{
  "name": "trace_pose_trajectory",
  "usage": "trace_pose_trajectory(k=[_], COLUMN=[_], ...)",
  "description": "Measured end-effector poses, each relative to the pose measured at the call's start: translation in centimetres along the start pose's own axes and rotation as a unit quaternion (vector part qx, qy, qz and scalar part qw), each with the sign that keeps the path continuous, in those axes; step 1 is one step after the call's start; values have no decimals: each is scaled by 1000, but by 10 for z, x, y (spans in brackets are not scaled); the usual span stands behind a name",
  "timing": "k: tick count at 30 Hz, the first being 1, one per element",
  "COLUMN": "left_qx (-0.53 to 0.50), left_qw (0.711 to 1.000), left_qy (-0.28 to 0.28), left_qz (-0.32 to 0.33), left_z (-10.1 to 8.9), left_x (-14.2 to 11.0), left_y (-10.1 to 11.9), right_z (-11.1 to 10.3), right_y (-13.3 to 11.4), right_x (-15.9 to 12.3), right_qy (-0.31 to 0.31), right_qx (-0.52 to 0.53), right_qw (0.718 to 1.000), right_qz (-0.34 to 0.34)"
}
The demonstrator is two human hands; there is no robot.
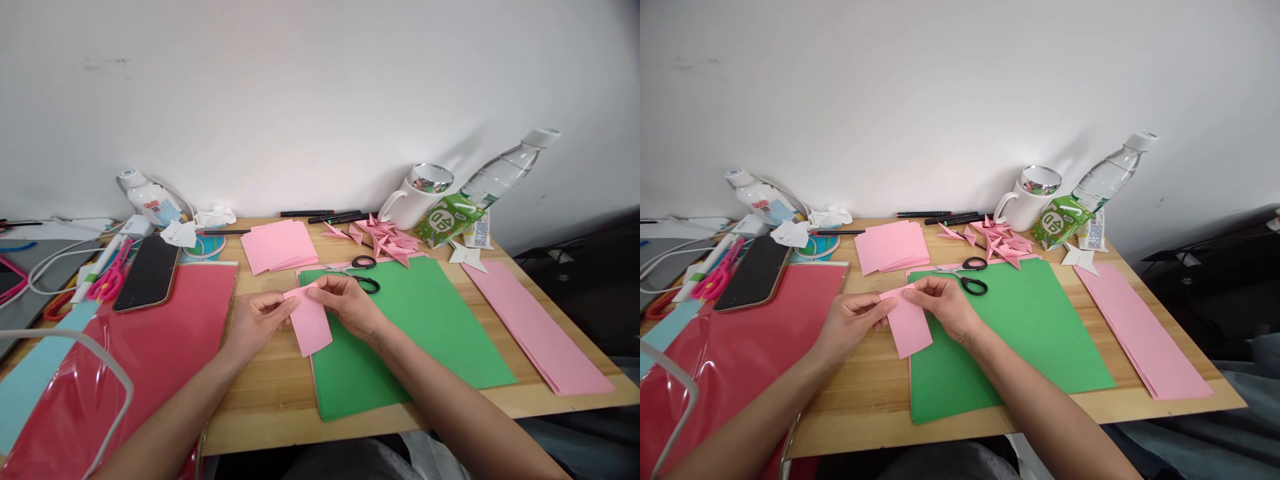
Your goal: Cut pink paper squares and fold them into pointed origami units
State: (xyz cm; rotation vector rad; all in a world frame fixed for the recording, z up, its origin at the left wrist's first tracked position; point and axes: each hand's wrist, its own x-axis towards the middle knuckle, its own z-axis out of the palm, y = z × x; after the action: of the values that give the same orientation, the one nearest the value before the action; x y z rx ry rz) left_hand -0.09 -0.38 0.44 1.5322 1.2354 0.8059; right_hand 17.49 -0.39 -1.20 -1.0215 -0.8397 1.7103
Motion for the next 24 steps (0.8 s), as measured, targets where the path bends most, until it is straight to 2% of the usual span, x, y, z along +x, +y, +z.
trace_pose_trajectory(k=[7, 13, 16, 20, 22, 24], left_qx=[-10, -30, -46, -67, -70, -68], left_qw=[1000, 1000, 999, 998, 997, 998], left_qy=[11, -4, -10, -16, -14, -10], left_qz=[18, 3, -3, -13, -15, -14], left_z=[1, -1, 1, 2, 1, 0], left_x=[-3, -2, -2, -3, -3, -3], left_y=[6, 5, 6, 9, 8, 5], right_z=[-2, -3, 1, 7, 8, 8], right_y=[0, -2, 0, 2, 2, 0], right_x=[0, 1, -1, -6, -6, -5], right_qy=[20, -13, 32, 91, 92, 76], right_qx=[24, -11, -49, -154, -183, -174], right_qw=[1000, 1000, 996, 970, 963, 970], right_qz=[1, 1, -59, -162, -172, -152])
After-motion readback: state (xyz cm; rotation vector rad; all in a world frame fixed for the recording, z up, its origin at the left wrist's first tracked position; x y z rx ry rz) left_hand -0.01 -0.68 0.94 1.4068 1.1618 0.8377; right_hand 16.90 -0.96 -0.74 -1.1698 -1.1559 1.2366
